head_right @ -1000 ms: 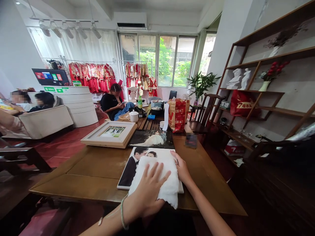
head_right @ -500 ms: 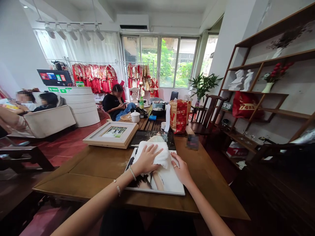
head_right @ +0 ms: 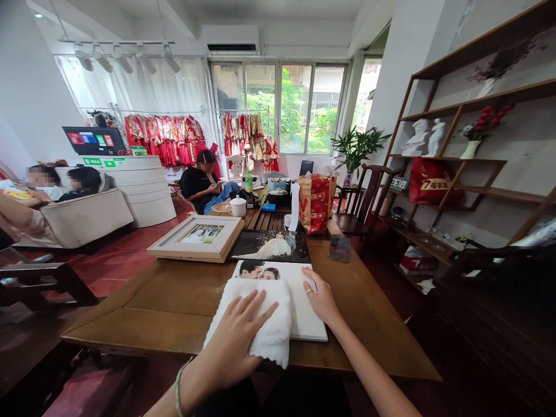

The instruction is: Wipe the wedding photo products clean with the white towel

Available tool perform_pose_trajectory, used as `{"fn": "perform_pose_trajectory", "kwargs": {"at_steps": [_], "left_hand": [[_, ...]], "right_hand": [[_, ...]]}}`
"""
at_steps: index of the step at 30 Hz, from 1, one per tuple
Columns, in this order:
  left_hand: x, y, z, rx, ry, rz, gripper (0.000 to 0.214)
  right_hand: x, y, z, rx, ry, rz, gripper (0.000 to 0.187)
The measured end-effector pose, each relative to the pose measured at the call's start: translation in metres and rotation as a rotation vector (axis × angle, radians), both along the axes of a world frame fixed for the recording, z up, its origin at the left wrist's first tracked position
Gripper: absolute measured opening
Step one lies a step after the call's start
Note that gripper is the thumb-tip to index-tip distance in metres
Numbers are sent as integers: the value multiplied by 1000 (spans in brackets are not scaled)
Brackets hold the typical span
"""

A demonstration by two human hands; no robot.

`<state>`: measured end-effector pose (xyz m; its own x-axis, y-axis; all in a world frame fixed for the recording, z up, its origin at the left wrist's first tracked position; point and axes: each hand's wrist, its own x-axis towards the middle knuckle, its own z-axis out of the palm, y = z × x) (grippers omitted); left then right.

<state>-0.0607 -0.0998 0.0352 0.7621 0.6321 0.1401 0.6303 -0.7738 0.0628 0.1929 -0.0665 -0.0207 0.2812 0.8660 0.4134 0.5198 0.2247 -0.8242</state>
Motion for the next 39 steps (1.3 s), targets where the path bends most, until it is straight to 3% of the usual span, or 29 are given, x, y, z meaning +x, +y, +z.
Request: {"fn": "perform_pose_trajectory", "kwargs": {"at_steps": [3,11,15,20,25,34,39], "left_hand": [[-2,12,7,0,-9,-4,83],[7,96,14,97,4,103,85],[6,109,12,99,29,82,79],[4,98,11,84,40,29,64],[-1,81,11,55,17,-19,64],[-11,10,15,-61,34,-114,88],[-6,18,25,-86,70,-40,90]], "right_hand": [[1,0,0,-3,4,0,38],[3,0,2,-24,-3,6,40],[4,1,3,-30,-4,2,40],[6,2,3,-29,1,-10,41],[8,-1,7,-41,-6,-19,40],[9,-2,8,-40,-31,-10,40],[11,1,3,-39,-29,-7,40]]}}
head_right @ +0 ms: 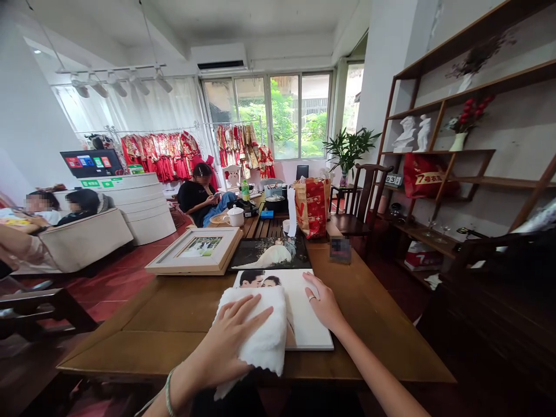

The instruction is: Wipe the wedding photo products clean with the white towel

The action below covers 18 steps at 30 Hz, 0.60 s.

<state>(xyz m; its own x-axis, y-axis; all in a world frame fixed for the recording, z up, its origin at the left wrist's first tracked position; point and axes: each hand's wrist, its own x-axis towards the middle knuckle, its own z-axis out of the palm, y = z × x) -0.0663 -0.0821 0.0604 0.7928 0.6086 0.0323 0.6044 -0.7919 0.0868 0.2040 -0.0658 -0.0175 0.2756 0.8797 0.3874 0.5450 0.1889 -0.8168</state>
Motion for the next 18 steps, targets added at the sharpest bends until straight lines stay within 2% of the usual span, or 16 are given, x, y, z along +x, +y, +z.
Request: {"fn": "perform_pose_trajectory", "kwargs": {"at_steps": [4,10,15,18], "left_hand": [[6,28,2,50,-9,63,84],[14,63,-9,118,-25,101,78],[19,78,-15,142,-37,99,68],[15,76,-16,137,-43,83,57]], "right_hand": [[1,-1,1,-7,-5,3,41],[1,-2,5,-22,-18,2,42],[0,-2,6,-36,-33,-2,43],[0,-1,4,-49,-29,-4,43]]}}
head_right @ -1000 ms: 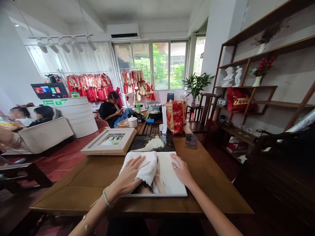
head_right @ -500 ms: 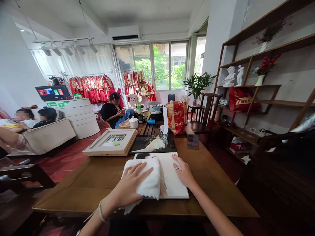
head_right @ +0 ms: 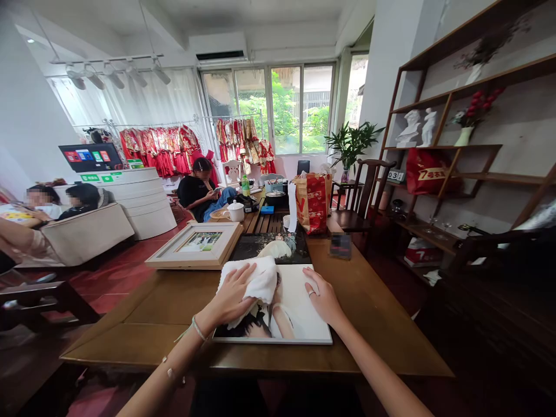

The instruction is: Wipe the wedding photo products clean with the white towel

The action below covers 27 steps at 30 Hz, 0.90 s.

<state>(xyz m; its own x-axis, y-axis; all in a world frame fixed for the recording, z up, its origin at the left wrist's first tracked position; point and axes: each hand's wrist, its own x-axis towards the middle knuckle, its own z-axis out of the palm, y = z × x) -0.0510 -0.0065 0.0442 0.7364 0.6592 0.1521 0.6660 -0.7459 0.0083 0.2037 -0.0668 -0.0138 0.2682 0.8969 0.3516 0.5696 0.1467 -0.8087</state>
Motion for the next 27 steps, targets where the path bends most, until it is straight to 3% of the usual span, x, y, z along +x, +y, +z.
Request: {"fn": "perform_pose_trajectory", "kwargs": {"at_steps": [8,11,14,19,23,27], "left_hand": [[-25,-58,5,-114,18,-110,78],[-29,-71,8,-134,40,-127,87],[-27,-65,11,-119,56,-127,89],[-17,-37,14,-88,42,-58,82],[-12,-18,7,-62,19,-30,76],[-12,-14,-1,-26,0,-54,68]], "right_hand": [[-2,1,-2,32,-1,8,42],[-2,1,-3,35,9,4,41],[-1,1,-4,45,15,1,40],[2,2,-6,63,3,1,40],[3,4,-9,52,-11,-6,40],[2,6,-10,34,-25,-2,41]]}}
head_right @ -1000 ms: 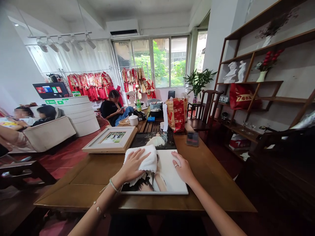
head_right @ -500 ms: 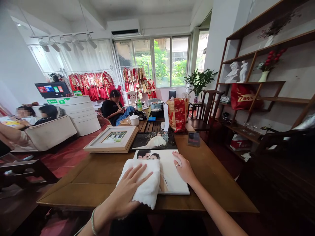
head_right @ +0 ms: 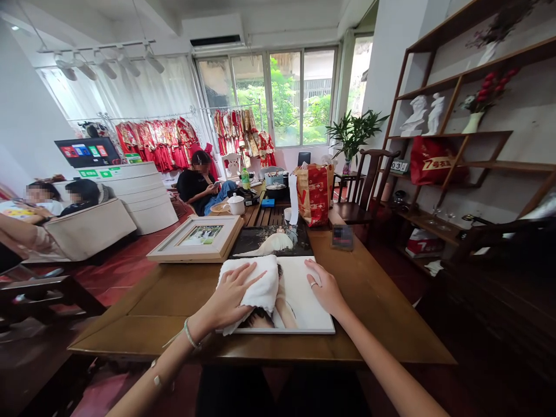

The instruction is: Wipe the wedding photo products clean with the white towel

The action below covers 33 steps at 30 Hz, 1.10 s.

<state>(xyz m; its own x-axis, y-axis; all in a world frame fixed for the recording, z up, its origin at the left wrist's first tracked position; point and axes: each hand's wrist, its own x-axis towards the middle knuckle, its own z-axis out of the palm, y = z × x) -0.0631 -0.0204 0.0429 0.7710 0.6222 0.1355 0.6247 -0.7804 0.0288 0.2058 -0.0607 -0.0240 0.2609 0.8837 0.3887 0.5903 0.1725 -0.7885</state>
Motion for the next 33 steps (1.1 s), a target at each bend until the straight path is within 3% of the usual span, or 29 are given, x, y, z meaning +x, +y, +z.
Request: {"fn": "perform_pose_trajectory", "kwargs": {"at_steps": [5,10,13,18,22,25,29,33], "left_hand": [[-6,-19,0,-5,1,-20,72],[-13,-53,7,-32,28,-40,83],[-15,-61,13,-40,49,-49,86],[-6,-31,20,-62,38,-50,88],[7,7,15,-23,-2,-12,86],[13,23,10,-17,19,-7,83],[14,19,6,5,19,-8,63],[12,-4,4,9,5,-36,66]], "right_hand": [[-1,-2,4,-7,-8,1,41],[-2,-6,8,22,36,-3,39],[-3,-8,9,30,52,-8,39],[-3,-9,9,37,43,-4,40],[-2,-8,7,26,55,-2,40],[-2,-7,8,18,54,5,40],[-3,-8,10,9,52,4,41],[-4,-10,12,16,64,-2,39]]}}
